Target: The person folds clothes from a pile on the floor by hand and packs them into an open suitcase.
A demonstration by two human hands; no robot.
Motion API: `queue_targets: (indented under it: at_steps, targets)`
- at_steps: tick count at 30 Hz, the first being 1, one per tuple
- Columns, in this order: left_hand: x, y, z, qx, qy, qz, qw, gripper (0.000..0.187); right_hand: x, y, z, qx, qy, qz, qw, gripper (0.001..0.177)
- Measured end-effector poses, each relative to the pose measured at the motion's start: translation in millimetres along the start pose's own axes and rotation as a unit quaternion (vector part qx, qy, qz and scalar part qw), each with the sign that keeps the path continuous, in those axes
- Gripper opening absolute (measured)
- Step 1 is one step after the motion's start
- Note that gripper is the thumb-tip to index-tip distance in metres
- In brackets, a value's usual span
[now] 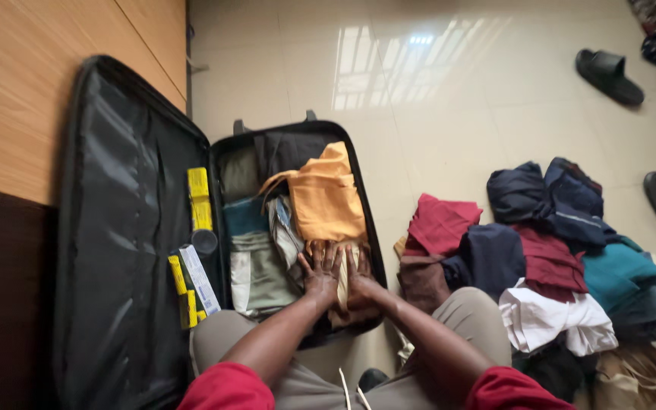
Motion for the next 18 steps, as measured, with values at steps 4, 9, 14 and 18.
queue_targets:
  at_steps: [4,9,14,18]
  targets:
    - [1.0,11.7,28.3,-0.203,-0.062,0.021,0.977,0.173,0.1,-5.1,2.0,0.027,0.085,-0.017,0.996,0.152]
    - [-4.1,35.0,47.5,-0.007,-0.005,0.004,1.0,0.182,12.2,8.3,13.9,0.023,0.072,-0.067,0.995,0.151]
    - [-2.0,46.6,63.6,0.003,-0.01,-0.019,1.0,0.18,10.6,10.3,21.5,0.022,0.098,-0.09,0.991,0.14]
    - [9.0,44.5,78.6,0.045,-0.005,-0.045,0.998,0.176,5.6,5.0,40.0,0.011,0.199,-0.028,0.98,0.111]
Point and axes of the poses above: each hand's wrist, its own y-axis away from the middle knuckle, its own z-axis out of the back of the hand, x = y × z, the point moved 5 cm from there along -y, towards the middle knuckle, and after that the axes turned 5 degrees about y, right-handed, at the moved point
